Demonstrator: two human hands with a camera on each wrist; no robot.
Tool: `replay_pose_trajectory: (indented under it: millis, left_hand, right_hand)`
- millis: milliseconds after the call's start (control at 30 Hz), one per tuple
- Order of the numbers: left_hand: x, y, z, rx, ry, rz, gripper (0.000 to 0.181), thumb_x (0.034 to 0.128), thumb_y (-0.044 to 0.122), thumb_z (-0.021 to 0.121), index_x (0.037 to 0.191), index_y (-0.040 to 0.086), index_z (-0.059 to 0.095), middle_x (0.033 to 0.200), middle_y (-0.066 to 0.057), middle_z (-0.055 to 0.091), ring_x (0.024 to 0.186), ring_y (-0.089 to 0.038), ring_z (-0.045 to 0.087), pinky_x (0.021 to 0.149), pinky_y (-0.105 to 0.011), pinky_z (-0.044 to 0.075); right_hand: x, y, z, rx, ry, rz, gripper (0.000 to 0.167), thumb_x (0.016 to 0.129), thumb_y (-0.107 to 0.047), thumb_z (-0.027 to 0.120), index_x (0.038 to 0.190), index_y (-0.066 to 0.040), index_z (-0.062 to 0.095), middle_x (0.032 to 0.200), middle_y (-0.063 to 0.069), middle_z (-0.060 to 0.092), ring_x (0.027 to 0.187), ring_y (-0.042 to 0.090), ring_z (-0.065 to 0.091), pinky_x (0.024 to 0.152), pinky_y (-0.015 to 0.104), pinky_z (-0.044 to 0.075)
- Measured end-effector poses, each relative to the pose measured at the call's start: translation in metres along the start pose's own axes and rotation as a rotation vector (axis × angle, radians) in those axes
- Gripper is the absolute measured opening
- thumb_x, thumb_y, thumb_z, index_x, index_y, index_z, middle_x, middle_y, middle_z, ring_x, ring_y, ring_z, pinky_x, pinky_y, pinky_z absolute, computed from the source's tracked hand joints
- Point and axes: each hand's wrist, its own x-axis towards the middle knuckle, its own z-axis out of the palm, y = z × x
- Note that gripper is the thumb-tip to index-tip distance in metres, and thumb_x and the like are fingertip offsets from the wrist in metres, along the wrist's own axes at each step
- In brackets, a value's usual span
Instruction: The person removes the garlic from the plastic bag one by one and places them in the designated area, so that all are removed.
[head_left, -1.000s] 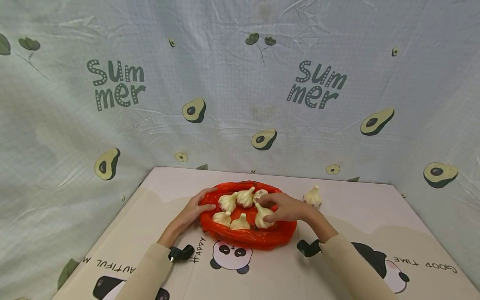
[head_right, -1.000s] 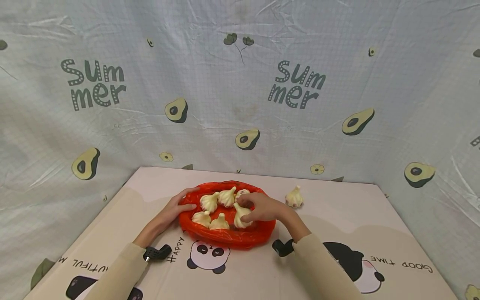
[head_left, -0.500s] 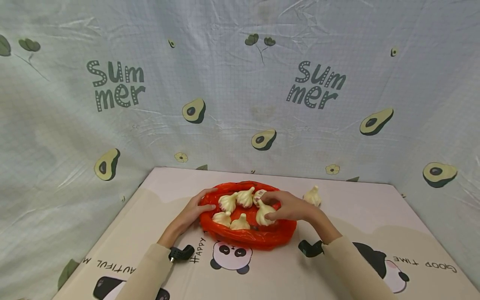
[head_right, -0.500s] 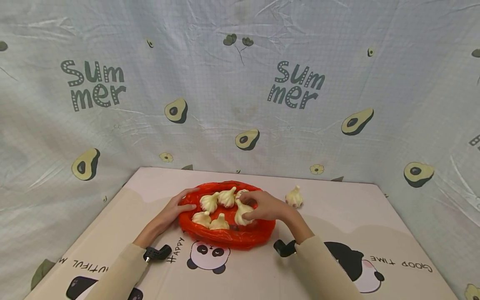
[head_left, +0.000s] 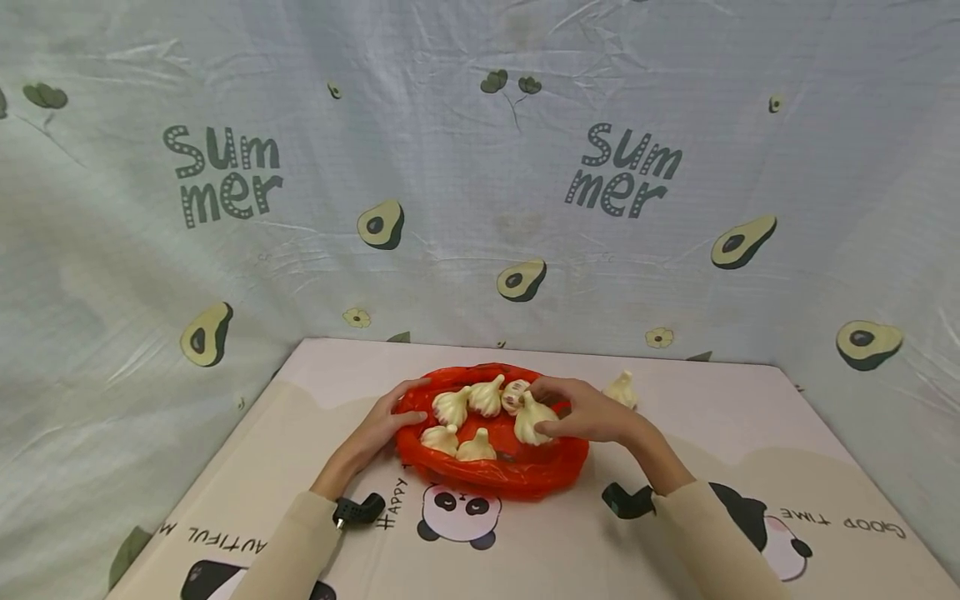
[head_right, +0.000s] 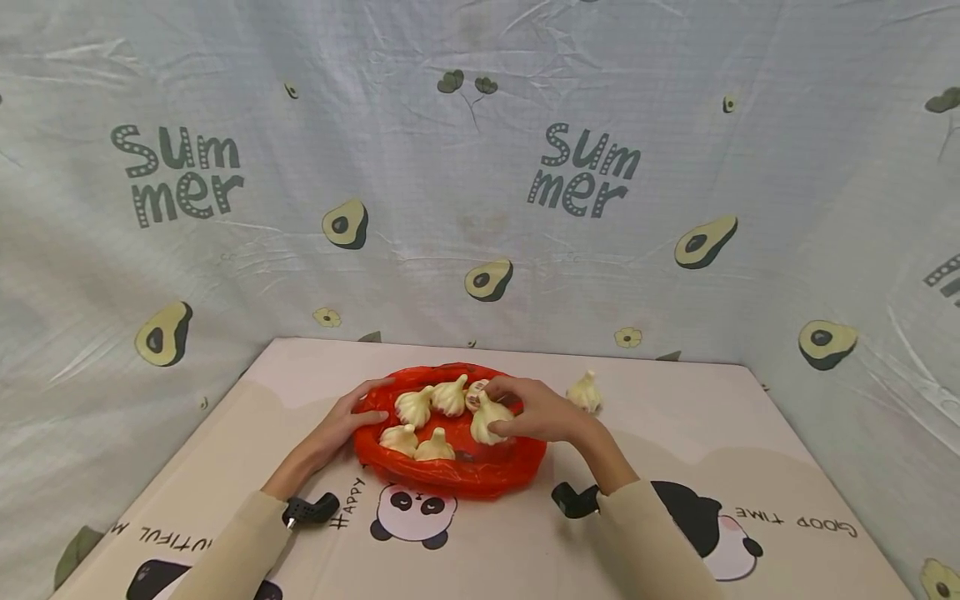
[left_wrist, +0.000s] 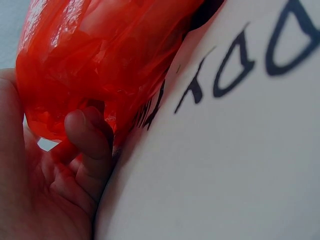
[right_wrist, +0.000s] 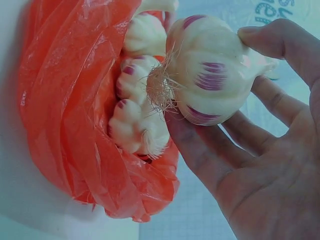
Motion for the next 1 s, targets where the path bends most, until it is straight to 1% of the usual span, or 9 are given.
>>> replay_pose_trajectory:
  millis: [200,400,533,700,800,867,1000]
  left_hand:
    - [-0.001,-0.001,0.0,0.008,0.009,-0.007,0.059,0.0981,0.02,0.062,0.155,0.024,0.044,0.166,-0.011,0.034,0.15,-0.041,0.037,0.119,-0.058,0.042]
    - [0.0,0.0,0.0,0.002,0.012,-0.016,0.059,0.0978,0.019,0.062,0.153,0.025,0.045,0.166,-0.01,0.035,0.15,-0.04,0.037,0.119,-0.058,0.041]
    - [-0.001,0.0,0.0,0.008,0.009,-0.009,0.059,0.0978,0.019,0.062,0.154,0.025,0.045,0.166,-0.011,0.035,0.15,-0.041,0.038,0.119,-0.058,0.042]
    - [-0.001,0.0,0.0,0.011,0.009,-0.006,0.058,0.098,0.018,0.062,0.154,0.024,0.045,0.166,-0.011,0.034,0.149,-0.041,0.038,0.119,-0.057,0.042]
    - [-0.002,-0.001,-0.001,0.01,0.009,-0.006,0.059,0.098,0.018,0.062,0.154,0.024,0.045,0.166,-0.012,0.034,0.15,-0.041,0.037,0.119,-0.058,0.041]
    - [-0.002,0.0,-0.001,0.011,0.009,-0.007,0.059,0.098,0.019,0.062,0.154,0.024,0.045,0.167,-0.011,0.033,0.15,-0.041,0.036,0.12,-0.058,0.04]
    - [-0.001,0.0,0.0,0.017,0.007,-0.008,0.059,0.0978,0.019,0.062,0.154,0.024,0.045,0.167,-0.011,0.033,0.15,-0.041,0.036,0.119,-0.058,0.041]
  right_hand:
    - [-0.007,0.0,-0.002,-0.01,0.03,0.002,0.043,0.092,-0.025,0.072,0.129,-0.006,0.062,0.124,0.012,0.068,0.115,0.028,0.063,0.094,0.038,0.062]
    - [-0.014,-0.001,-0.004,0.027,0.048,0.023,0.042,0.093,-0.023,0.073,0.13,-0.008,0.062,0.126,0.012,0.067,0.118,0.03,0.061,0.092,0.035,0.063]
    - [-0.017,0.0,-0.004,0.059,0.047,0.024,0.042,0.093,-0.022,0.072,0.13,-0.006,0.061,0.126,0.013,0.066,0.118,0.031,0.06,0.092,0.038,0.063]
    - [-0.019,0.0,-0.004,0.077,0.041,0.022,0.038,0.092,-0.021,0.072,0.127,-0.008,0.061,0.127,0.013,0.065,0.12,0.032,0.058,0.096,0.045,0.061]
    - [-0.02,0.002,-0.004,0.099,0.038,0.012,0.037,0.092,-0.02,0.071,0.125,-0.009,0.061,0.129,0.014,0.063,0.122,0.032,0.056,0.099,0.047,0.06]
    - [-0.021,0.003,-0.005,0.118,0.039,0.004,0.036,0.092,-0.02,0.071,0.125,-0.009,0.061,0.129,0.015,0.063,0.122,0.033,0.055,0.099,0.046,0.059]
    - [-0.023,0.006,-0.005,0.154,0.041,0.004,0.037,0.091,-0.018,0.07,0.125,-0.009,0.061,0.129,0.015,0.062,0.122,0.032,0.054,0.098,0.039,0.058]
